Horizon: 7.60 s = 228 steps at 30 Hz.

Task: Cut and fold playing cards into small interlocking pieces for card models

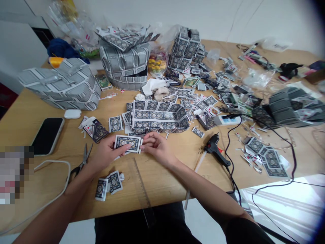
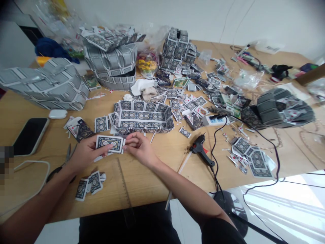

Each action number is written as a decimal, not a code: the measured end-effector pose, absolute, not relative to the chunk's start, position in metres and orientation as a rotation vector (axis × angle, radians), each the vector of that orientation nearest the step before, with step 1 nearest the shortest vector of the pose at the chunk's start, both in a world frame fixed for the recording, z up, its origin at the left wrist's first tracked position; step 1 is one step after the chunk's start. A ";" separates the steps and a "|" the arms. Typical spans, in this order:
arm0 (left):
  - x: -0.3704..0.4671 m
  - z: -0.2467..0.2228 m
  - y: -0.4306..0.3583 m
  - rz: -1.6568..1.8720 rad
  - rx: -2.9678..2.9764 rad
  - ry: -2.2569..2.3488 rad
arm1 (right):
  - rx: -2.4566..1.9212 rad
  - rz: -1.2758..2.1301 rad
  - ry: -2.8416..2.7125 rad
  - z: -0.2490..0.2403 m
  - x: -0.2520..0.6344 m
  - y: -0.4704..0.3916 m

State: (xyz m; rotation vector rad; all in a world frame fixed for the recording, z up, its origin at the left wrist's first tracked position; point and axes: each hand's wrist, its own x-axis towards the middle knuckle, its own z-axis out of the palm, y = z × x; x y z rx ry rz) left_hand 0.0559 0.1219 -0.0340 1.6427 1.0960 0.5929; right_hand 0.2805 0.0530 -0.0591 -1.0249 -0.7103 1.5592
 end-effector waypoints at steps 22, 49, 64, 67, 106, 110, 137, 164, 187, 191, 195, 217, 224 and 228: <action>0.058 -0.035 0.118 0.567 1.665 1.116 | -0.984 1.565 -0.732 -0.066 0.278 0.053; 0.057 -0.033 0.115 0.543 1.617 1.018 | -0.993 1.594 -0.599 -0.062 0.281 0.055; 0.055 -0.029 0.121 0.589 1.532 1.020 | -1.225 1.149 -1.061 -0.067 0.284 0.050; 0.053 -0.029 0.121 0.535 1.515 0.970 | -1.210 0.942 -1.274 -0.061 0.286 0.047; 0.055 -0.042 0.107 0.713 1.921 0.973 | -1.113 1.260 -1.121 -0.060 0.275 0.044; 0.056 -0.038 0.106 0.714 2.007 0.980 | -1.140 1.180 -1.138 -0.061 0.273 0.043; 0.062 -0.049 0.101 1.113 2.271 0.827 | -1.179 0.644 -1.536 -0.065 0.275 0.037; 0.067 -0.042 0.098 1.087 2.577 0.857 | -1.211 0.378 -1.642 -0.064 0.270 0.034; 0.064 -0.040 0.108 0.895 2.397 0.887 | -1.194 0.691 -1.472 -0.057 0.275 0.039; 0.062 -0.048 0.110 0.891 2.352 0.866 | -1.219 0.792 -1.406 -0.059 0.274 0.041; 0.061 -0.051 0.112 0.892 2.359 0.864 | -1.231 0.916 -1.330 -0.057 0.272 0.040; 0.061 -0.063 0.102 0.944 2.030 1.038 | -1.206 1.280 -1.083 -0.062 0.271 0.045; 0.064 -0.051 0.102 0.891 2.125 0.950 | -1.230 1.188 -1.174 -0.062 0.272 0.045; 0.063 -0.053 0.102 0.877 2.070 1.001 | -1.218 1.219 -1.172 -0.061 0.273 0.045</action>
